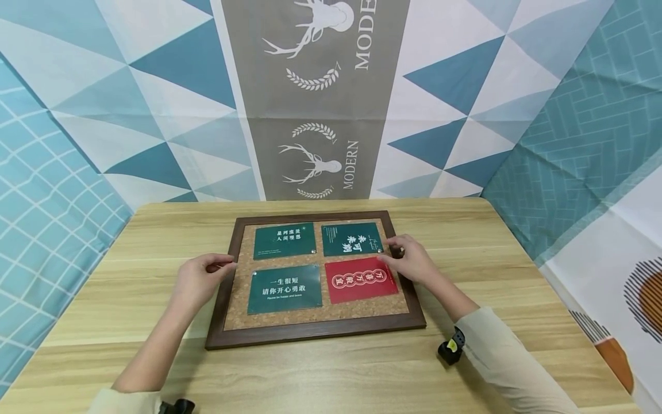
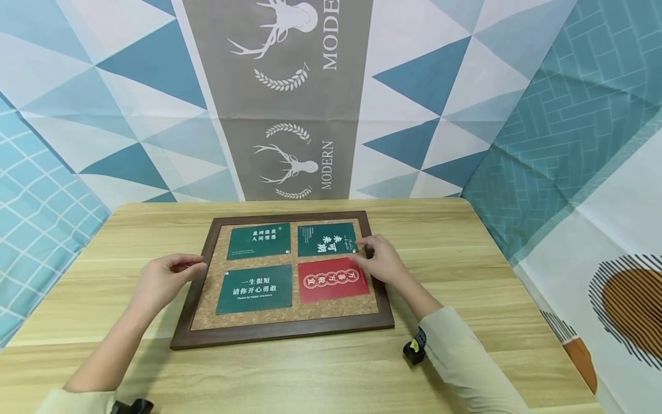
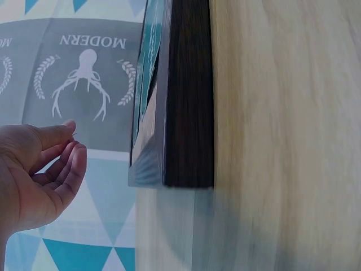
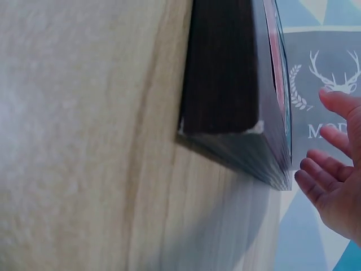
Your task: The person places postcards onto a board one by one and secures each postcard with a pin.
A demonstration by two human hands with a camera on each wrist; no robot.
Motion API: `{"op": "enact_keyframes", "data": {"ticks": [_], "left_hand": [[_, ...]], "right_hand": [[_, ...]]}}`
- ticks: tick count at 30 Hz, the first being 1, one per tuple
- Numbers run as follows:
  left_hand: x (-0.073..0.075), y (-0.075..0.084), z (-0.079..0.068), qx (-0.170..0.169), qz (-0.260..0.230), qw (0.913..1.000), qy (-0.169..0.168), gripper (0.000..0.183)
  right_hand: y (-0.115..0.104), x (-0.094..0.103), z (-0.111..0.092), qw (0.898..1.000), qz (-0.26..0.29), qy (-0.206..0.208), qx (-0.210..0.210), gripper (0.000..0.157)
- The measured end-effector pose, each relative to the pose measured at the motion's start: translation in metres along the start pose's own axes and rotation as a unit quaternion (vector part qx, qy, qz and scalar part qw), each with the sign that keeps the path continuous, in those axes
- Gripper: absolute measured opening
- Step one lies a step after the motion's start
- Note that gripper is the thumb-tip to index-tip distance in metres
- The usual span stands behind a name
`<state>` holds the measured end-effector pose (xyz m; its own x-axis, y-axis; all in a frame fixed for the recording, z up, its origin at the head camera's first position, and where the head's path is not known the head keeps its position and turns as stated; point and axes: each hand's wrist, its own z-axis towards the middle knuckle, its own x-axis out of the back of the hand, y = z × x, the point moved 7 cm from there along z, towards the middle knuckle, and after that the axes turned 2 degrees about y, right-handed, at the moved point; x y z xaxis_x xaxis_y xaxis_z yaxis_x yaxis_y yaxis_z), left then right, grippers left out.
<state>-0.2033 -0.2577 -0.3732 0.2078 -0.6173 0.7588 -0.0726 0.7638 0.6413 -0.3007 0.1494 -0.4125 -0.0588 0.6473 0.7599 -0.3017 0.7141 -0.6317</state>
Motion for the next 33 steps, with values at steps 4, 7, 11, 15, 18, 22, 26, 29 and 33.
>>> {"op": "enact_keyframes", "data": {"ticks": [4, 7, 11, 15, 18, 22, 26, 29, 33], "left_hand": [[-0.004, 0.004, 0.0, -0.002, -0.009, 1.0, -0.001, 0.035], [-0.006, 0.007, 0.001, -0.003, -0.01, 0.9999, -0.002, 0.034], [-0.009, 0.012, 0.002, -0.007, -0.011, 0.9999, 0.001, 0.032], [-0.012, 0.019, 0.004, -0.015, -0.014, 0.9998, -0.002, 0.03], [-0.016, 0.022, 0.005, -0.017, -0.019, 0.9996, -0.01, 0.029], [-0.02, 0.026, 0.005, -0.016, -0.03, 0.9993, -0.013, 0.028], [-0.023, 0.03, 0.006, -0.022, -0.04, 0.9988, -0.016, 0.027], [-0.027, 0.033, 0.006, -0.026, -0.041, 0.9986, -0.022, 0.025], [-0.034, 0.036, 0.007, -0.024, -0.037, 0.9985, -0.031, 0.02]], "right_hand": [[-0.003, -0.003, -0.001, 1.0, 0.011, -0.006, 0.014, 0.044], [-0.005, -0.004, -0.002, 1.0, 0.017, -0.008, 0.024, 0.043], [-0.009, -0.005, -0.003, 0.999, 0.024, -0.015, 0.035, 0.042], [-0.013, -0.008, -0.005, 0.998, 0.018, -0.027, 0.047, 0.043], [-0.017, -0.01, -0.006, 0.997, 0.009, -0.036, 0.061, 0.044], [-0.021, -0.012, -0.006, 0.997, -0.002, -0.037, 0.075, 0.043], [-0.024, -0.015, -0.006, 0.996, -0.011, -0.038, 0.079, 0.042], [-0.027, -0.018, -0.007, 0.995, -0.017, -0.046, 0.083, 0.042], [-0.031, -0.021, -0.008, 0.993, -0.032, -0.055, 0.097, 0.044]]}}
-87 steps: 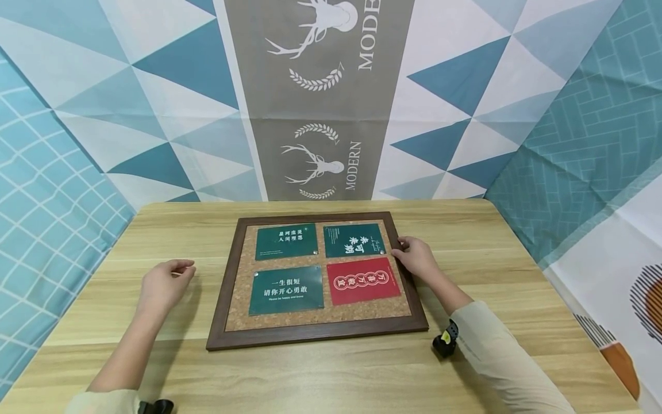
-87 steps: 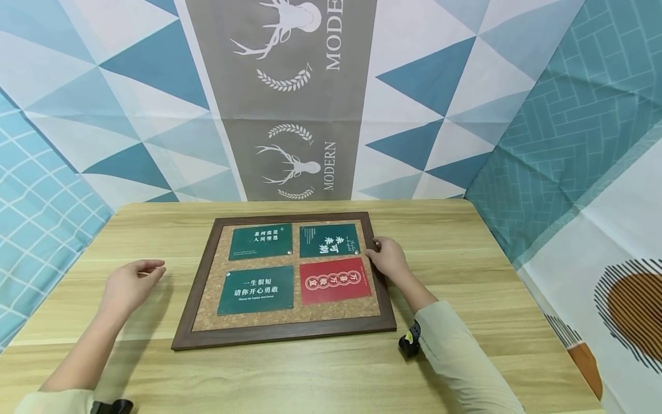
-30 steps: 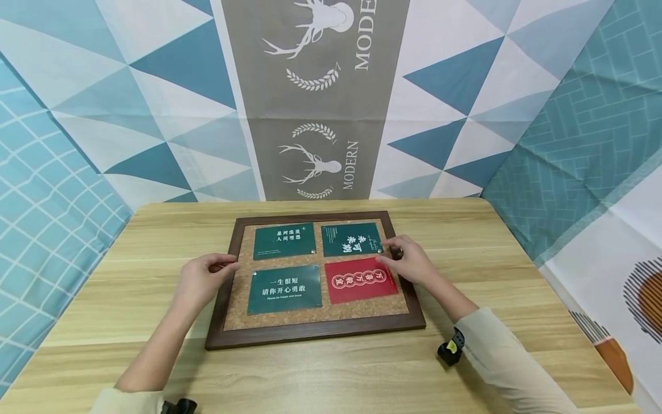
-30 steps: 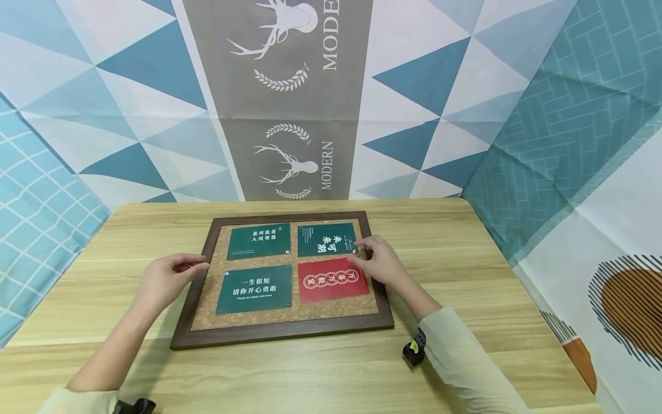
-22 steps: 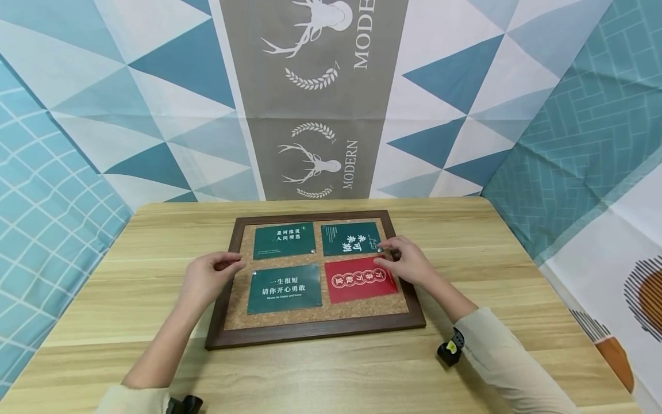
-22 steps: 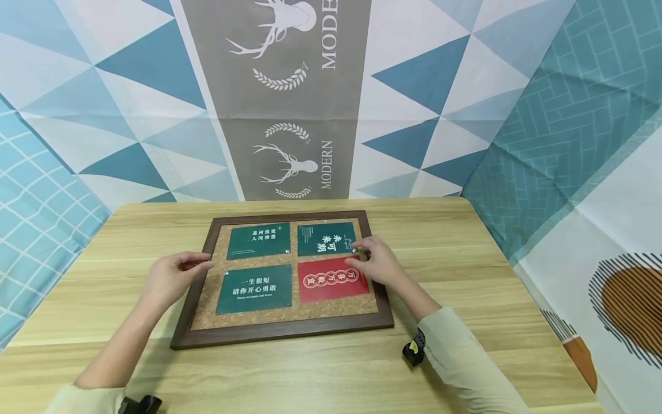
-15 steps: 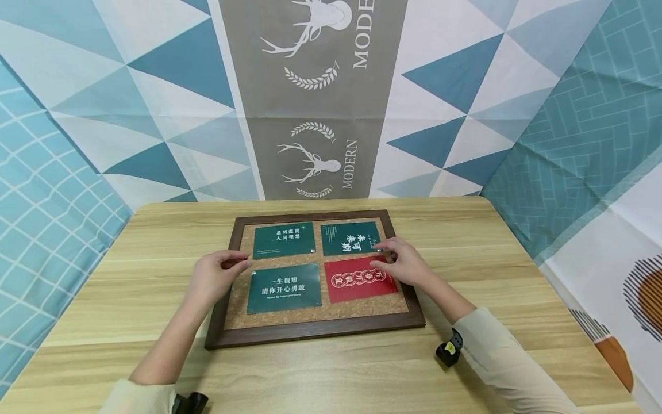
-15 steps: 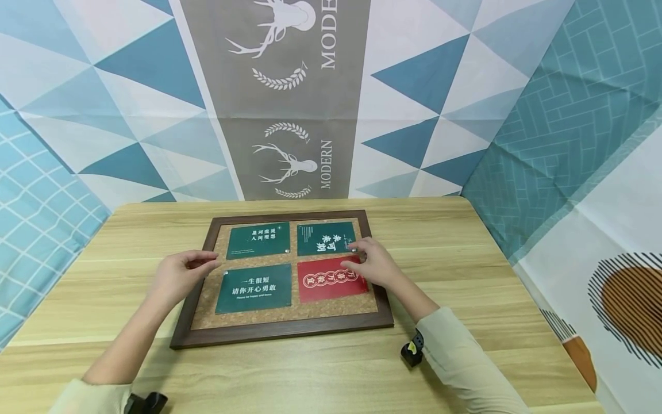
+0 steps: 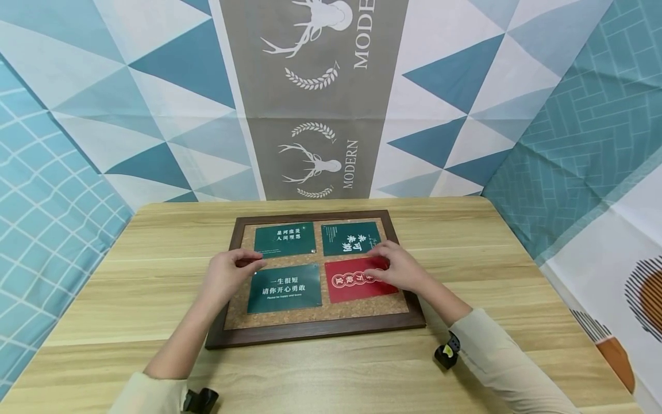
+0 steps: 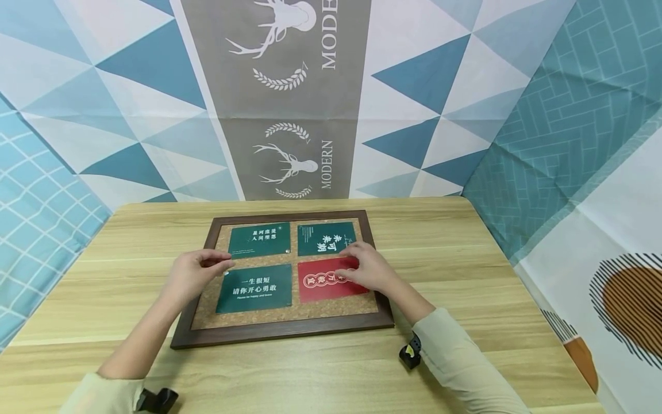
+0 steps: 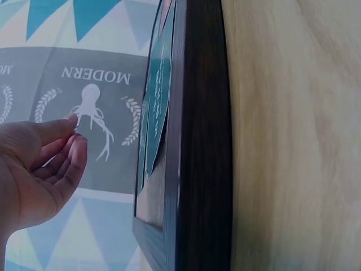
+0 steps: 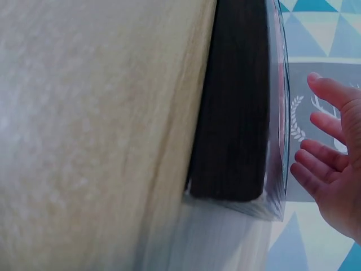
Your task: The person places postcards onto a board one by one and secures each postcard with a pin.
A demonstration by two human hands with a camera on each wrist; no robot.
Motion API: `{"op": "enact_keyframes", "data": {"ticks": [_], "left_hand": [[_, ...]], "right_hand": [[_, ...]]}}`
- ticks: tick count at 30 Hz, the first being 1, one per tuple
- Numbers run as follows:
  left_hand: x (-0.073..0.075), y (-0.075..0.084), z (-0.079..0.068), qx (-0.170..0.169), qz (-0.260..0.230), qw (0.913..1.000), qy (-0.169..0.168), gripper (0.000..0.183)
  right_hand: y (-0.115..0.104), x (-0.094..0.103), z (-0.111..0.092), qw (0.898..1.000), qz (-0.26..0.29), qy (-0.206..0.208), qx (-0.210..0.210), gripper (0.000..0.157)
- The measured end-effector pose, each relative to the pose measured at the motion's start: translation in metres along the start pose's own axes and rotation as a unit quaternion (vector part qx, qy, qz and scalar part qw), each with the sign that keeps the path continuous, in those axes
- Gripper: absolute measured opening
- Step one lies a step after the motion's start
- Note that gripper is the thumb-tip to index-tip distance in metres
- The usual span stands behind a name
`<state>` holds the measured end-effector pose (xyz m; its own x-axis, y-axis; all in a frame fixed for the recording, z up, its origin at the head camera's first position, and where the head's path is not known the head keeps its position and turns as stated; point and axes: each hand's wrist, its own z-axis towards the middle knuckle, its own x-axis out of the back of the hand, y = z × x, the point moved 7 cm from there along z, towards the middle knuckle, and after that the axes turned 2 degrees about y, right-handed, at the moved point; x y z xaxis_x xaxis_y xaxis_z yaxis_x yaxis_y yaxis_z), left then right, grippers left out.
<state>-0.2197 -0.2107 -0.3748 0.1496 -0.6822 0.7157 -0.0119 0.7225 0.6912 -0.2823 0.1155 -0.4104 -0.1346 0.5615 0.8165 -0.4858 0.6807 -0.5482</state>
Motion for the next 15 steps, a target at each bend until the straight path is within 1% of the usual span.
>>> {"op": "enact_keyframes", "data": {"ticks": [2, 5, 11, 15], "left_hand": [[-0.003, 0.002, 0.0, 0.0, 0.0, 1.0, -0.005, 0.018], [-0.008, 0.005, -0.001, -0.005, -0.003, 0.9999, -0.011, 0.015], [-0.018, 0.009, -0.001, -0.012, 0.003, 0.9996, -0.025, 0.016], [-0.026, 0.014, -0.003, -0.017, -0.013, 0.9988, -0.044, 0.016]], "right_hand": [[-0.002, -0.002, 0.0, 1.0, -0.009, -0.005, 0.006, 0.043], [-0.005, -0.004, 0.0, 1.0, -0.018, -0.014, 0.004, 0.043], [-0.008, -0.008, -0.002, 0.999, -0.029, -0.032, 0.002, 0.045], [-0.01, -0.012, -0.002, 0.999, -0.036, -0.038, 0.013, 0.044]]}}
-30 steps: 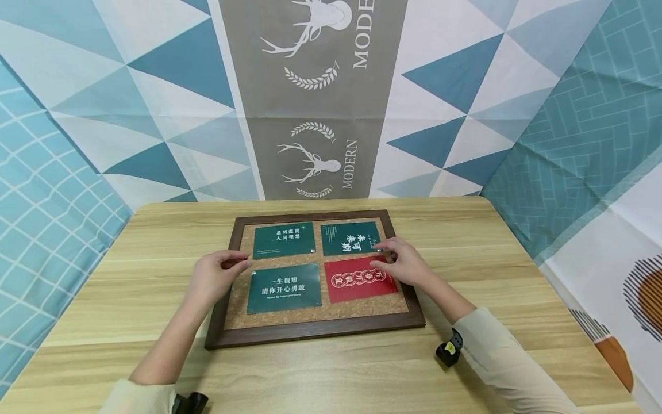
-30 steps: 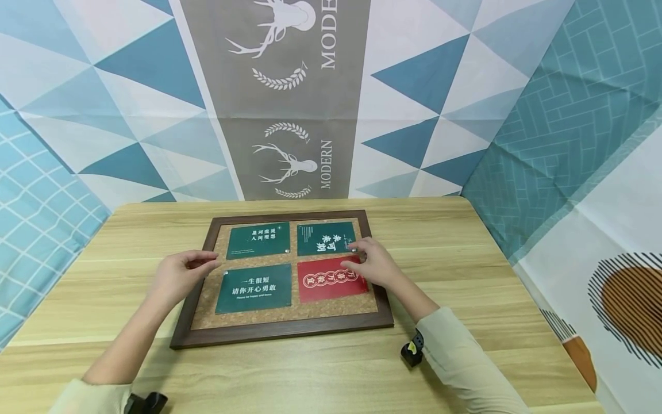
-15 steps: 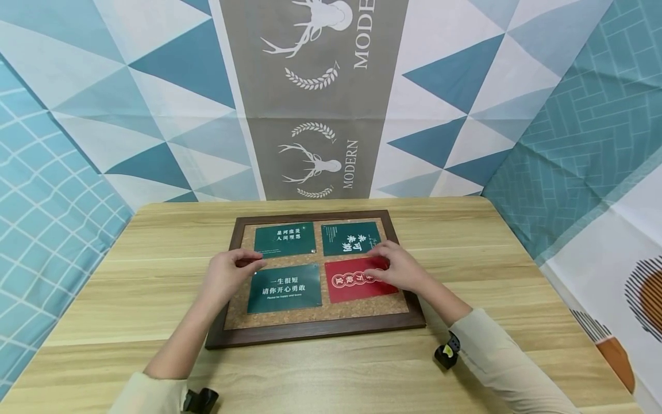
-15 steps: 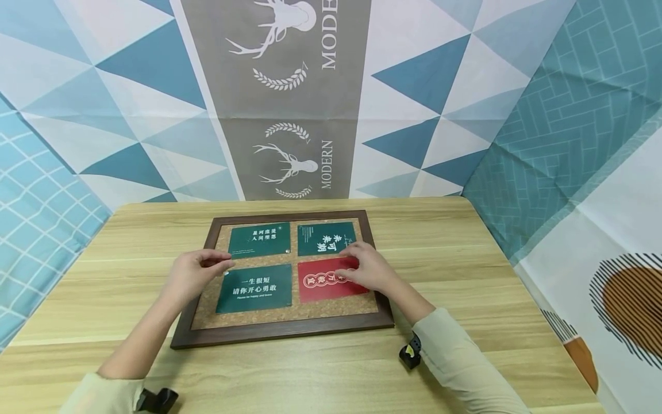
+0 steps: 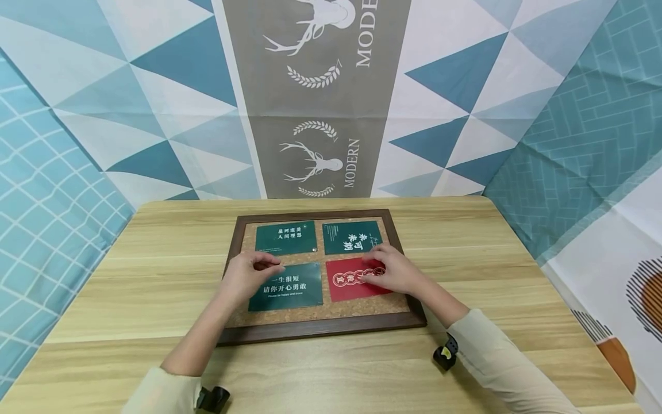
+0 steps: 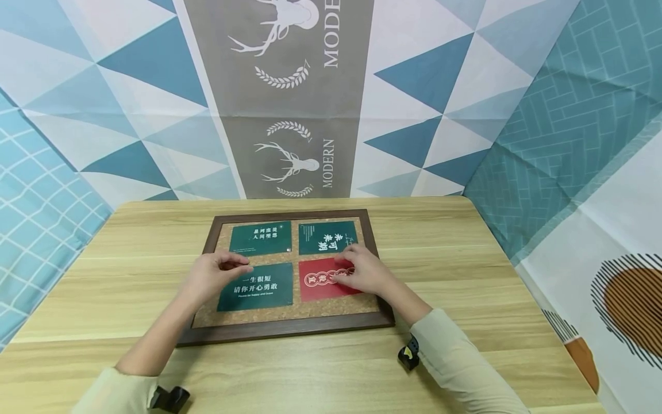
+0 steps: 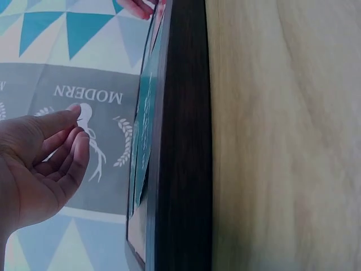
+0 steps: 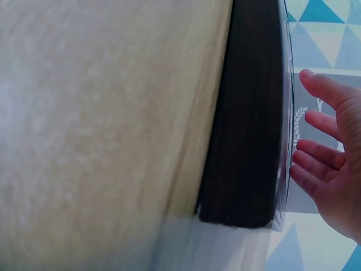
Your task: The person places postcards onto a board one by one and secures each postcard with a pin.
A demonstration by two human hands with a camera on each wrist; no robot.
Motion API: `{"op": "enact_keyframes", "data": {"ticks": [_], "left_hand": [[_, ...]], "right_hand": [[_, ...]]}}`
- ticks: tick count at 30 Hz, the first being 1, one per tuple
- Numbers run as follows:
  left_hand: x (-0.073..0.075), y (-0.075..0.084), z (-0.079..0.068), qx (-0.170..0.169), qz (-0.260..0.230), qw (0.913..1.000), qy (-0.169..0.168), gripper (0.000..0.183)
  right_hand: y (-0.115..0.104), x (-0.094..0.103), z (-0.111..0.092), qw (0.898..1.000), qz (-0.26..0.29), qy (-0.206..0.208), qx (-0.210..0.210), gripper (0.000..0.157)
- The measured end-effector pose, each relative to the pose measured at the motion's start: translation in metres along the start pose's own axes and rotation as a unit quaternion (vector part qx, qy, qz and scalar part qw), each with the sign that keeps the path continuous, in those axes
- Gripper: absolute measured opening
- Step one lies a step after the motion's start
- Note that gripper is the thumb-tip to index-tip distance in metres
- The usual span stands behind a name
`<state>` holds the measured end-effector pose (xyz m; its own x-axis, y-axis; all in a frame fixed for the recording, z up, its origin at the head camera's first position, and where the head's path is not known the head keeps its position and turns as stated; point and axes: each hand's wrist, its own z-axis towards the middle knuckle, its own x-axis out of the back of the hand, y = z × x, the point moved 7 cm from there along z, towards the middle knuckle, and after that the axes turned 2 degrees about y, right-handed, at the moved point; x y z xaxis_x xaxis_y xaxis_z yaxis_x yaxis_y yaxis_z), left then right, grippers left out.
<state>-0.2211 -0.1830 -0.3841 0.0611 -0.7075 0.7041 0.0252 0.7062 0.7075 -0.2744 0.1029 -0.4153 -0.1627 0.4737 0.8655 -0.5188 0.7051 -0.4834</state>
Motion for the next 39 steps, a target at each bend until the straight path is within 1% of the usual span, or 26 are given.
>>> {"op": "enact_keyframes", "data": {"ticks": [5, 9, 13, 20, 23, 28, 34, 39], "left_hand": [[-0.008, 0.007, -0.001, -0.021, -0.013, 0.9996, -0.013, 0.01], [-0.016, 0.009, -0.001, -0.016, -0.021, 0.9992, -0.029, 0.01], [-0.023, 0.014, -0.002, -0.014, -0.017, 0.9989, -0.041, 0.012], [-0.037, 0.023, -0.002, -0.036, -0.016, 0.9974, -0.061, 0.009], [-0.044, 0.025, -0.001, -0.035, -0.021, 0.9966, -0.071, 0.006], [-0.058, 0.033, 0.0, -0.041, -0.032, 0.9934, -0.103, 0.006], [-0.076, 0.046, -0.001, -0.076, -0.037, 0.9876, -0.132, 0.006], [-0.09, 0.053, -0.004, -0.095, -0.041, 0.9814, -0.162, 0.006]], "right_hand": [[-0.001, -0.003, -0.001, 1.0, -0.017, -0.007, 0.008, 0.044], [-0.003, -0.004, -0.001, 1.0, -0.025, -0.012, 0.015, 0.045], [-0.005, -0.005, -0.001, 0.999, -0.034, -0.021, 0.02, 0.046], [-0.007, -0.005, -0.002, 0.998, -0.047, -0.03, 0.023, 0.047], [-0.008, -0.006, -0.001, 0.998, -0.051, -0.034, 0.025, 0.047], [-0.008, -0.005, 0.0, 0.997, -0.056, -0.032, 0.029, 0.046], [-0.007, -0.005, 0.001, 0.997, -0.057, -0.037, 0.024, 0.044], [-0.007, -0.006, 0.001, 0.997, -0.052, -0.044, 0.024, 0.044]]}}
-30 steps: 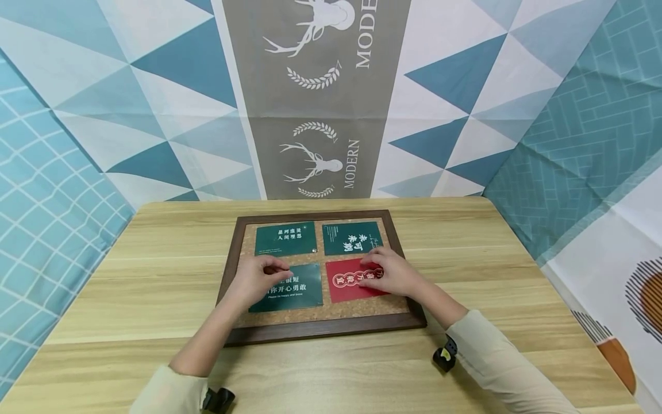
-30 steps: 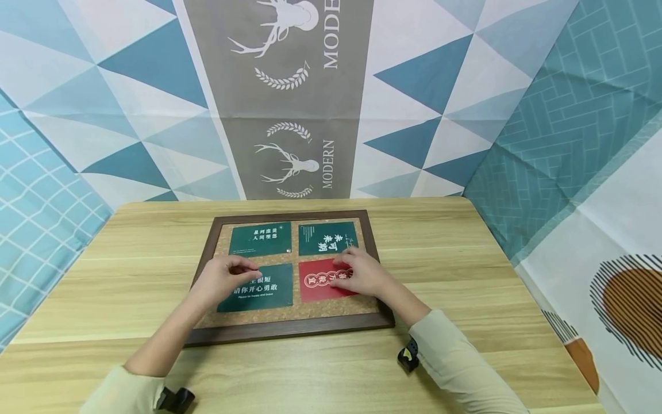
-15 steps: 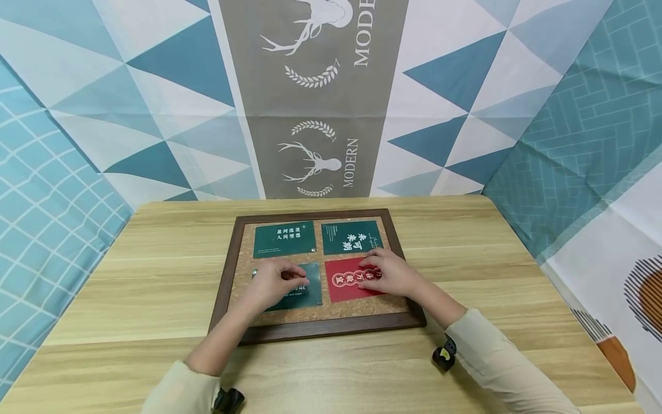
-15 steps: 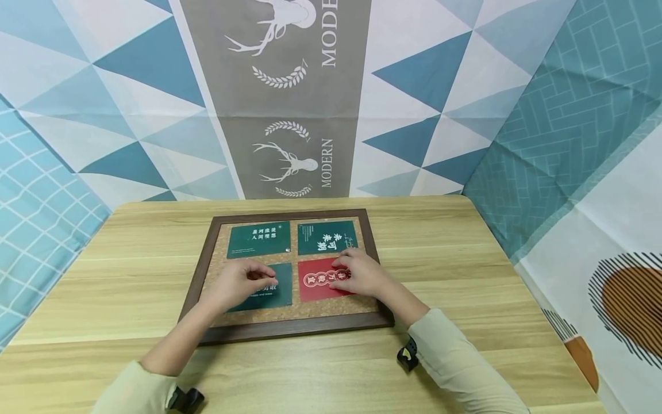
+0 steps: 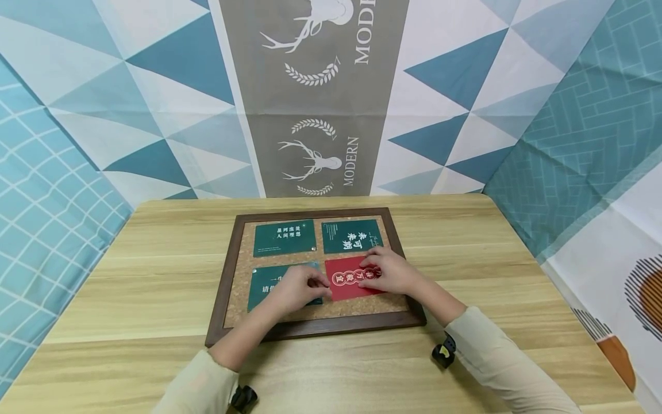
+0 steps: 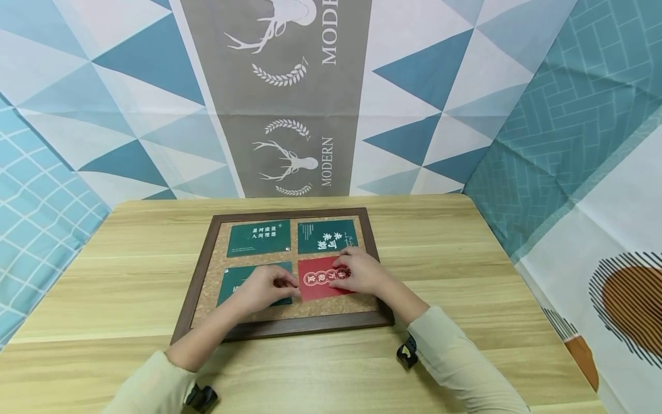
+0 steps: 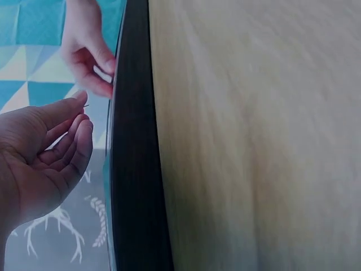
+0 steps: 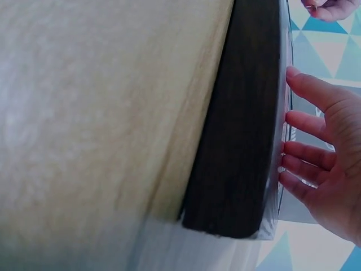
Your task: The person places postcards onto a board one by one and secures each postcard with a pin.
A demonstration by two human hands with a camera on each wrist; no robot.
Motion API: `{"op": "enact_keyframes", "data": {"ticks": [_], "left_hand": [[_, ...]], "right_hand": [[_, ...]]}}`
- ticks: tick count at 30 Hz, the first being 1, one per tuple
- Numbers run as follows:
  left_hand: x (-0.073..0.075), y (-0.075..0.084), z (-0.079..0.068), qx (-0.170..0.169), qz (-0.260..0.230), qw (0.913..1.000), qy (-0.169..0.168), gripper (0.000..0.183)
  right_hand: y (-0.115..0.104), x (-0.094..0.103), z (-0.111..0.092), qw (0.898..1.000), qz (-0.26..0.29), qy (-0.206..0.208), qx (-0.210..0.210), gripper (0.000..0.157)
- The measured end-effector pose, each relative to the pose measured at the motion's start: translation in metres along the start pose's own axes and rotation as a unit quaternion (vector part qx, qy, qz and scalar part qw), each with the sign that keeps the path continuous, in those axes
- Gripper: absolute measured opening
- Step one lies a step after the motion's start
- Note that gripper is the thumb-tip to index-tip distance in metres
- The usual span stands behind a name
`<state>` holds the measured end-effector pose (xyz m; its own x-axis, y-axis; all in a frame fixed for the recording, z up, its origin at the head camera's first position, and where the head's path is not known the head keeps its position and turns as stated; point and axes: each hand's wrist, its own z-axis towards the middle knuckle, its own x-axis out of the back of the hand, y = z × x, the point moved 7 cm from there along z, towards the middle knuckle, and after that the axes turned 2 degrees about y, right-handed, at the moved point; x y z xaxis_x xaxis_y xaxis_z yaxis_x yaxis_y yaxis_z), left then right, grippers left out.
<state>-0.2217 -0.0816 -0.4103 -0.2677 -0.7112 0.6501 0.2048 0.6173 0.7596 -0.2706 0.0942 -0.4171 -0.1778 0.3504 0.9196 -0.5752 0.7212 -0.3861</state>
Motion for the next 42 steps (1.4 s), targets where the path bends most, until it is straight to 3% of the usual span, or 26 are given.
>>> {"op": "enact_keyframes", "data": {"ticks": [8, 18, 31, 42], "left_hand": [[-0.013, 0.009, 0.006, -0.035, 0.052, 0.9979, -0.016, 0.005], [-0.021, 0.013, 0.009, -0.074, 0.123, 0.9894, -0.025, 0.006], [-0.02, 0.016, 0.013, -0.066, 0.106, 0.9917, -0.032, 0.008], [-0.021, 0.019, 0.018, -0.022, 0.108, 0.9917, -0.067, 0.009]], "right_hand": [[0.0, 0.001, 0.0, 1.0, -0.002, 0.002, 0.006, 0.043], [0.001, 0.0, 0.001, 1.0, -0.001, 0.001, 0.002, 0.043], [0.0, -0.001, 0.002, 1.0, 0.0, -0.008, -0.006, 0.042], [-0.001, 0.001, 0.003, 1.0, -0.001, -0.001, 0.005, 0.041]]}}
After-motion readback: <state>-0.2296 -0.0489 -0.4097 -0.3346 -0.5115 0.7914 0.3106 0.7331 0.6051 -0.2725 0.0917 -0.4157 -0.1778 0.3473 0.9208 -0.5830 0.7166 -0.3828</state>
